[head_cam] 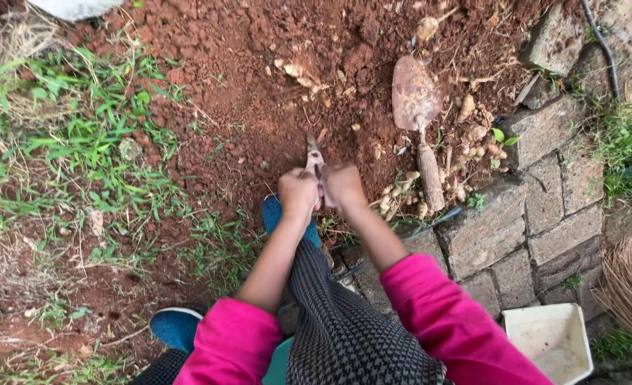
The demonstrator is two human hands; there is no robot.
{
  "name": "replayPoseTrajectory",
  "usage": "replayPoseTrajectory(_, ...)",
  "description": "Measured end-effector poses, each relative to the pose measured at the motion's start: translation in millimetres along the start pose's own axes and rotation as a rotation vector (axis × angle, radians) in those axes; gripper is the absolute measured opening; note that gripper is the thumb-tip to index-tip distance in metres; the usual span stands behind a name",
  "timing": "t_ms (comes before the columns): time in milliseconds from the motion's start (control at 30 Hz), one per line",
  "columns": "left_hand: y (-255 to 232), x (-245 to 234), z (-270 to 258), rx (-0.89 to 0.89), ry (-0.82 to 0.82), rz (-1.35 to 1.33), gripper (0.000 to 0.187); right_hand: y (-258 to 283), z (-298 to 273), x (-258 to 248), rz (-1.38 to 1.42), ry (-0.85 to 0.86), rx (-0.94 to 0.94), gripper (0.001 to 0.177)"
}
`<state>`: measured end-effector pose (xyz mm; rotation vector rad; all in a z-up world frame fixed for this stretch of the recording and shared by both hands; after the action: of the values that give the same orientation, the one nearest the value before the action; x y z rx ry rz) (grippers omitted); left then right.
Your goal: Using a small hand shovel to dig up turmeric roots from the soil and a pair of scissors to trim them.
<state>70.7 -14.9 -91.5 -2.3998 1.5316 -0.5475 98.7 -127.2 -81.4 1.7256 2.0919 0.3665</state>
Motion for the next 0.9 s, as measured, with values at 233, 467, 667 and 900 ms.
replayPoseTrajectory(233, 13, -22, 18, 0.282, -0.008, 0.095, 0.021, -11, 7, 12, -0.328, -0.198, -0.171, 0.042)
replayPoseTrajectory(467, 42, -11, 25, 0.349, -0.049, 0.058, 0.021, -9, -5, -3, -0.520, -0.307, -0.364, 0.046)
replayPoseTrajectory(667, 23, 11, -37, 0.354, 0.033, -0.044, 0.025, 32, -59, -14, -0.443, -0.238, -0.326, 0.045)
replayPoseTrajectory(900, 37, 17, -25, 0.082, 0.032, -0.309, 0.020, 21, -17, -27, -0.775, -0.122, -0.316, 0.041)
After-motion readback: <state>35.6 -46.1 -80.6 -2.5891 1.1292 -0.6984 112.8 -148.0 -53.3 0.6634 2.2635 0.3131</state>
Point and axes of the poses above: each hand's wrist, its own z-axis towards the middle knuckle, its own x-axis out of the palm, y = z × x, the point moved 4 cm from there along z, towards the middle knuckle, and after that the axes turned 7 degrees about y, right-handed, at the moved point
